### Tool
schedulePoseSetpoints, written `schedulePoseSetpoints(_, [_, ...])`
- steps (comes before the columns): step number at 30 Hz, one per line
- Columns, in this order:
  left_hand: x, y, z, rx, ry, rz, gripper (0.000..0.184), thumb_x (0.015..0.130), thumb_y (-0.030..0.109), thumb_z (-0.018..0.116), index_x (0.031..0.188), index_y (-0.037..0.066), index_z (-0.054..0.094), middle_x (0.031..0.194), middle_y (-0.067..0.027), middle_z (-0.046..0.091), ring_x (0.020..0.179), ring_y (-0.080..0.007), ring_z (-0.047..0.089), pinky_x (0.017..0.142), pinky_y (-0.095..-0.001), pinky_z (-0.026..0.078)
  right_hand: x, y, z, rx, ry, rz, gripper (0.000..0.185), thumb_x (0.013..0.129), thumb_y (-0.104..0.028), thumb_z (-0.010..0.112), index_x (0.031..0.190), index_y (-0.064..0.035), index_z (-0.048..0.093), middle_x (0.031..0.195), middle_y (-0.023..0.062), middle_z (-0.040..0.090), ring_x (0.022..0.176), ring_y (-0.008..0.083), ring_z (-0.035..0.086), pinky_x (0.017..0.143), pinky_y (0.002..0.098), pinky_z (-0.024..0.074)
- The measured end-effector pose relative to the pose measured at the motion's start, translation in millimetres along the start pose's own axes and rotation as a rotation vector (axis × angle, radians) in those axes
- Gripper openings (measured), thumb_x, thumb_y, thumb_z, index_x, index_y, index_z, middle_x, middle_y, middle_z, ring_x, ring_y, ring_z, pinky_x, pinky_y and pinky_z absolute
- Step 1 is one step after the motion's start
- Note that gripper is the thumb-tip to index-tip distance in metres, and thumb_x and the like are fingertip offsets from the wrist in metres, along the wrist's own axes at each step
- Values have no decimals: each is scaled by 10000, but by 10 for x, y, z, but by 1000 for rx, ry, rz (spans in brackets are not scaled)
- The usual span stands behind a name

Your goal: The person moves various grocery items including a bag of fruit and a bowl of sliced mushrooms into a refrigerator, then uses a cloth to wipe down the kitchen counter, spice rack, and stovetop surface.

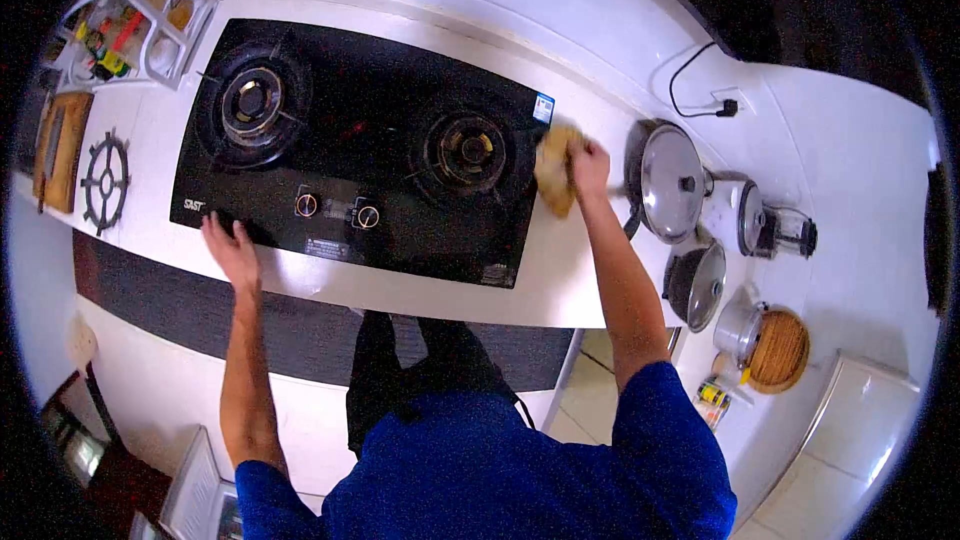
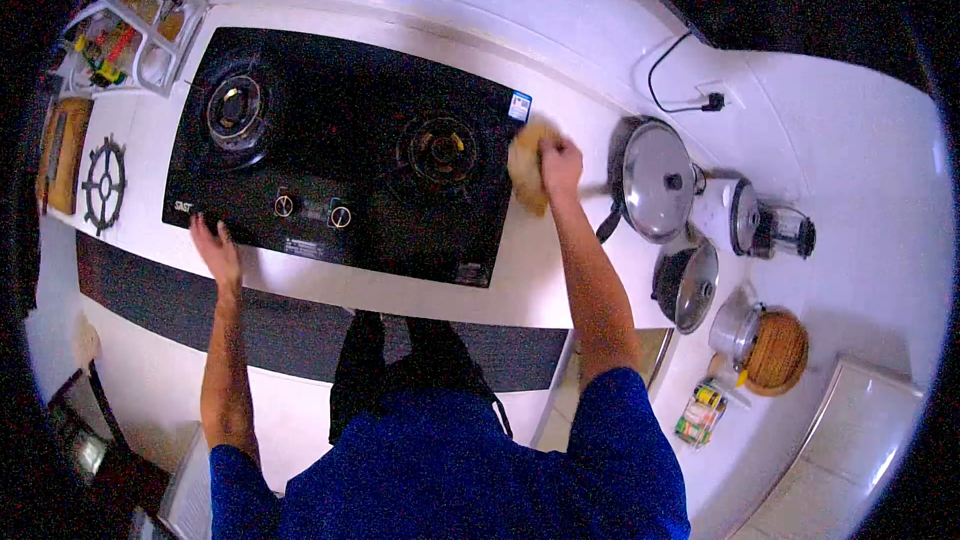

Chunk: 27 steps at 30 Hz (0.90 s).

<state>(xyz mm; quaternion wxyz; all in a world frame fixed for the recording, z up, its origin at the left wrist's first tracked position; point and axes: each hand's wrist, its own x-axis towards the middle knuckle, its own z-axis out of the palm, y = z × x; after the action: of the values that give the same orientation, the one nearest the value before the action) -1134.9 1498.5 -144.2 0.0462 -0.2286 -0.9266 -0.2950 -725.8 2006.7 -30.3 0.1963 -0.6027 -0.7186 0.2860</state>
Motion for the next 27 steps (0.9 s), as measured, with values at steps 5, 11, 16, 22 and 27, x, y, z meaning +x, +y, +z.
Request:
schedulePoseSetpoints(5, [-144,551,275,173,81,-199,603,1017,330,428,1468,-52,305,1560,-271,214,1452,-434,173,1193,-496,145,1157,-978,730,-343,-143,-376,467,850,-449,674,1060,-33,687,1014,214,668,969,390,617,832,456,485])
schedulePoseSetpoints(11, [-170,923,278,393,123,-217,604,1016,341,379,1483,-32,292,1560,-260,225,1447,-436,185,1191,-500,154,1451,-1321,1772,-519,-669,-993,464,913,-347,631,1259,-41,594,1212,177,611,1178,373,550,1030,437,429])
schedulePoseSetpoints(16, [-91,990,288,475,89,-244,601,1019,353,359,1478,-31,303,1548,-251,265,1444,-419,214,1171,-543,177,1583,-964,1482,-609,-524,-672,529,895,-395,620,1307,-66,569,1214,181,632,1146,361,581,1036,445,426])
schedulePoseSetpoints(22, [-147,833,382,593,144,-231,625,1019,450,331,1490,40,330,1557,-188,300,1436,-382,272,1131,-579,246,1541,87,828,-463,-338,-205,439,863,-418,634,1194,-129,620,1091,182,681,1043,372,633,896,499,484])
schedulePoseSetpoints(27, [-109,945,323,623,87,-275,619,1009,427,348,1476,20,340,1553,-186,302,1440,-381,254,1146,-553,235,436,232,712,-511,104,-431,398,876,-290,618,1229,-135,522,1076,199,644,988,410,628,822,533,490])
